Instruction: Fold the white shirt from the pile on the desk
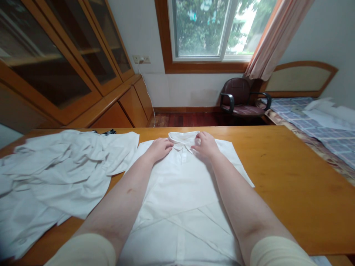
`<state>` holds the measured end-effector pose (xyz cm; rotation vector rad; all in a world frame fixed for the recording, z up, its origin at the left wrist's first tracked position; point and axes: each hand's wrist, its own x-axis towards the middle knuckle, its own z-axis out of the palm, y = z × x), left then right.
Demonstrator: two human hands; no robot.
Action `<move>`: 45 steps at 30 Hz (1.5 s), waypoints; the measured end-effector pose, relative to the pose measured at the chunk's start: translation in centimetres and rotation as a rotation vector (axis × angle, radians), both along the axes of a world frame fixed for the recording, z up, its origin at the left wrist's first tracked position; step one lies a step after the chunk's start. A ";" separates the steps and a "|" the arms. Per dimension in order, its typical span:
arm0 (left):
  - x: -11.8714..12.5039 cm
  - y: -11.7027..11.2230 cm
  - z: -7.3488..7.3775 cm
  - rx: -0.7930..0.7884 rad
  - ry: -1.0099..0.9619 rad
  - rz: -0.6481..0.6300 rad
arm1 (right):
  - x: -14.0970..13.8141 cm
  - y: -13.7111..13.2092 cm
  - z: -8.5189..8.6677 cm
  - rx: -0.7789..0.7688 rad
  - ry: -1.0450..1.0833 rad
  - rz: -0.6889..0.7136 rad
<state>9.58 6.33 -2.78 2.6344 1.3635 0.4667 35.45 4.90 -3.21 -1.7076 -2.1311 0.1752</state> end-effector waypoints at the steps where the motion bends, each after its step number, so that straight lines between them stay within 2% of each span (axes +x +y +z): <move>1: 0.1 -0.1 0.1 0.007 -0.010 -0.049 | -0.1 -0.1 0.1 -0.040 0.013 0.067; 3: 0.6 -0.4 0.3 -0.008 -0.035 -0.171 | -0.3 -0.2 0.2 -0.143 0.038 0.182; 6: 1.1 -0.7 0.3 -0.068 -0.047 -0.288 | -0.7 -0.4 -0.1 -0.206 0.072 0.227; 13: 1.2 -0.5 0.0 -0.103 -0.084 -0.296 | -1.4 -0.9 -0.1 -0.257 0.145 0.235; 16: 1.2 -0.4 -0.3 -0.086 -0.075 -0.237 | -1.5 -0.8 -0.2 -0.330 0.193 0.249; 18: 1.2 -0.3 -0.5 -0.072 -0.067 -0.180 | -1.3 -0.5 -0.4 -0.293 0.187 0.218; 22: 0.9 -0.2 -0.7 -0.073 -0.067 -0.059 | 0.1 0.5 -0.9 -0.139 0.041 -0.016; 24: 0.7 0.0 -0.8 -0.085 -0.071 -0.013 | 1.0 0.9 -1.2 -0.143 -0.057 -0.132; 26: 0.4 0.2 -1.0 -0.086 -0.071 0.038 | 1.8 1.1 -1.5 -0.225 -0.134 -0.202; 30: -0.2 0.8 -1.7 -0.049 -0.061 0.180 | 2.6 1.0 -1.8 -0.385 -0.205 -0.235; 33: -0.5 1.1 -2.4 -0.036 -0.024 0.256 | 2.6 0.9 -1.8 -0.404 -0.218 -0.237; 38: -0.3 1.4 -2.9 -0.140 0.116 0.312 | 2.6 1.1 -1.9 -0.446 -0.234 -0.246; 41: 0.0 1.4 -2.8 -0.148 0.122 0.334 | 2.5 1.2 -2.1 -0.398 -0.226 -0.255; 45: -0.2 1.4 -2.5 -0.119 0.016 0.339 | 2.3 1.0 -2.0 -0.172 -0.106 -0.313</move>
